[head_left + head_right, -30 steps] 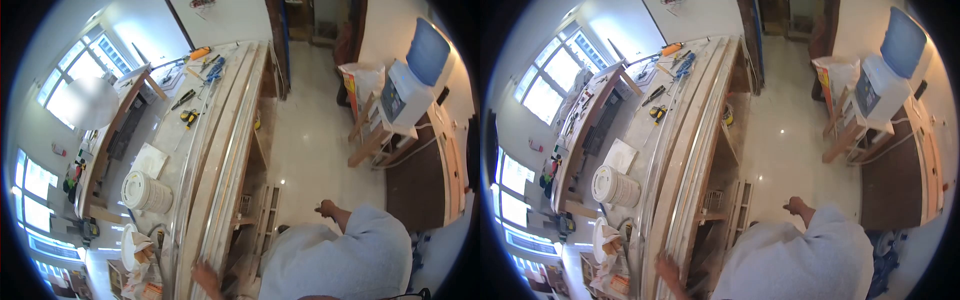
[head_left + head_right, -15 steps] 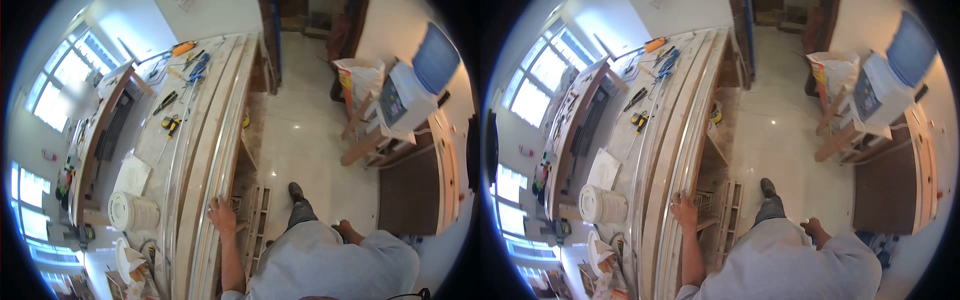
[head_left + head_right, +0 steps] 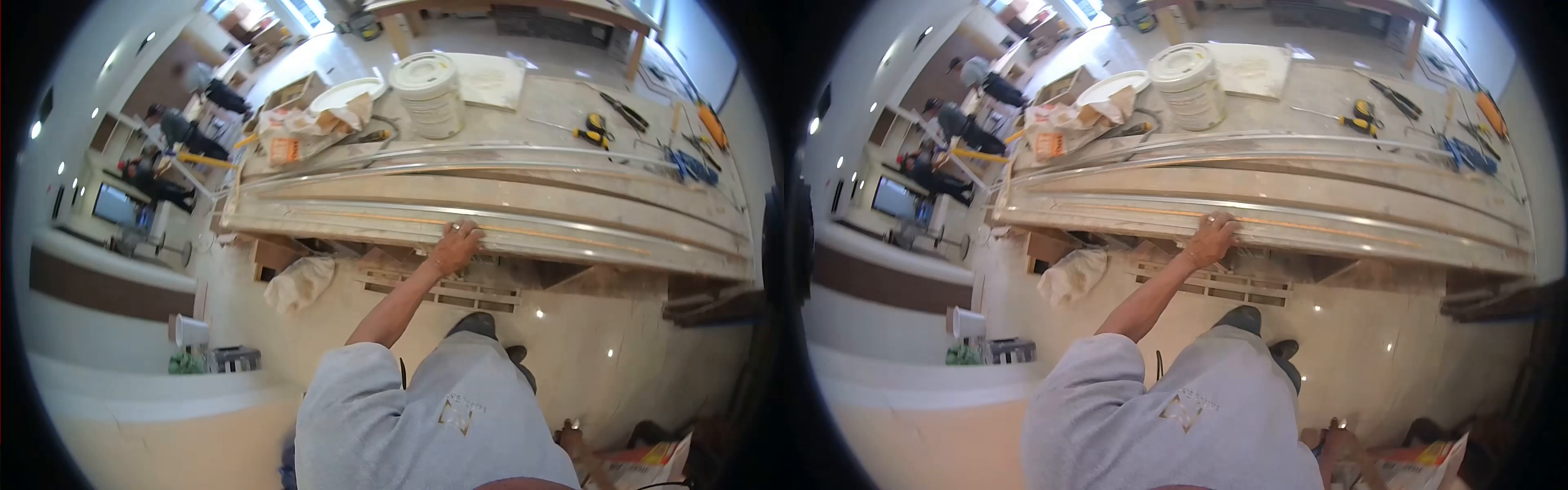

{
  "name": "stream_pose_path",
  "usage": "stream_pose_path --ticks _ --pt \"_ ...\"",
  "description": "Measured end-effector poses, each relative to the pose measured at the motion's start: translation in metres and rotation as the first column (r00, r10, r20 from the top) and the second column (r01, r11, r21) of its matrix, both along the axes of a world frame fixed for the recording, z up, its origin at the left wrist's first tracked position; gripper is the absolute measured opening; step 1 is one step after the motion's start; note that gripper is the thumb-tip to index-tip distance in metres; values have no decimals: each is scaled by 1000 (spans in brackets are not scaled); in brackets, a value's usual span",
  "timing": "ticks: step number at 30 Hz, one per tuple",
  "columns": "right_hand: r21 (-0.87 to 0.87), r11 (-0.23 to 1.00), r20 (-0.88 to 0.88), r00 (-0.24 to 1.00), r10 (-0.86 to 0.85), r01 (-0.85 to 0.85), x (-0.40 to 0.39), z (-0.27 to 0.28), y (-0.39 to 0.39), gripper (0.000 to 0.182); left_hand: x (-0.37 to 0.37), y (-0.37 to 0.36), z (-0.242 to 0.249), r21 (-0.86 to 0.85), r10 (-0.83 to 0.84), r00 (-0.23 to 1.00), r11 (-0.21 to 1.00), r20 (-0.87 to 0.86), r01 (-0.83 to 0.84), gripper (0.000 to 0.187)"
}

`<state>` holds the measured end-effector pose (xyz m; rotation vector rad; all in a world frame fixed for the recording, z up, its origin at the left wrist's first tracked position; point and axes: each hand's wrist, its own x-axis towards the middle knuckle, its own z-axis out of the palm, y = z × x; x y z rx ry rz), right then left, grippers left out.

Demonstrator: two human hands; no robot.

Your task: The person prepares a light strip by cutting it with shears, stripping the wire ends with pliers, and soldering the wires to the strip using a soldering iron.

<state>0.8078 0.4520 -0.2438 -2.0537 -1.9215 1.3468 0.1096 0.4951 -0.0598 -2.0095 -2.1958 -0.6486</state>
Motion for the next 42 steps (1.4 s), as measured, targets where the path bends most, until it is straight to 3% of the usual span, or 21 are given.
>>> stream_pose_path --ticks 1,2,5,7,11,13,15,16,19,22,26,29,32,33,34,36,38,39,40,41,42 --pt "-110 953 7 959 -285 284 -2 14 29 39 -2 -3 0 6 39 999 999 -13 -39 31" --pt "-212 813 51 836 -546 543 -6 22 54 39 -4 -5 1 -14 23 1000 1000 -15 -23 29" --pt "-155 842 -48 848 -528 516 -15 31 105 39 -5 -12 9 -14 20 998 1000 -60 -21 22" --pt "-177 858 -48 866 -498 483 -23 22 129 39 -9 -10 10 -98 -7 991 995 -135 -6 18" --pt "-238 900 -187 892 -411 365 -68 11 146 36 -12 -8 0 -85 18 985 996 -172 -33 15" --pt "-262 925 -139 938 -319 276 -103 39 142 35 -11 1 -6 62 48 977 997 -206 -36 16" --pt "-131 990 -20 999 -50 47 -104 16 141 37 -10 6 -3 56 45 978 998 -201 -35 18" --pt "-26 995 53 994 94 -93 -96 2 140 47 -9 6 2 44 45 977 998 -207 -36 19" --pt "-56 963 278 922 269 -264 -37 -110 138 55 -6 7 38 41 43 973 999 -225 -35 23" --pt "-74 976 342 914 220 -207 -41 -95 135 55 -10 14 80 144 -11 973 988 -230 45 21" --pt "-56 992 356 926 127 -114 -50 -78 131 56 -32 42 122 190 14 983 982 -181 21 12" --pt "-32 997 347 934 82 -75 -51 -79 130 56 -62 68 121 179 -2 988 983 -158 30 22" --pt "16 999 316 948 40 -47 -50 -90 130 56 -92 85 109 162 30 982 987 -187 1 20" --pt "-1 999 317 948 38 -40 -59 -78 128 56 -102 92 103 177 49 981 984 -188 -15 20" --pt "-7 999 294 955 39 -38 -70 -68 132 55 -111 97 98 45 58 990 998 -126 -53 22" --pt "-16 1000 227 974 27 -24 -95 -41 135 54 -132 104 82 11 71 995 997 -73 -70 22" --pt "-27 999 145 989 -14 18 -137 15 138 54 -142 108 70 -18 68 998 997 -6 -68 28" --pt "-43 997 110 992 -62 67 -144 24 138 48 -157 103 39 96 42 999 995 -15 -40 32" --pt "-47 988 22 989 -148 149 -163 51 132 39 -175 101 12 46 57 998 997 -13 -56 34" --pt "-131 962 88 970 -228 238 -173 81 131 35 -168 97 34 -122 79 997 989 7 -78 35" --pt "-183 929 74 947 -312 321 -179 109 128 43 -181 91 0 -130 94 995 987 -11 -95 39"
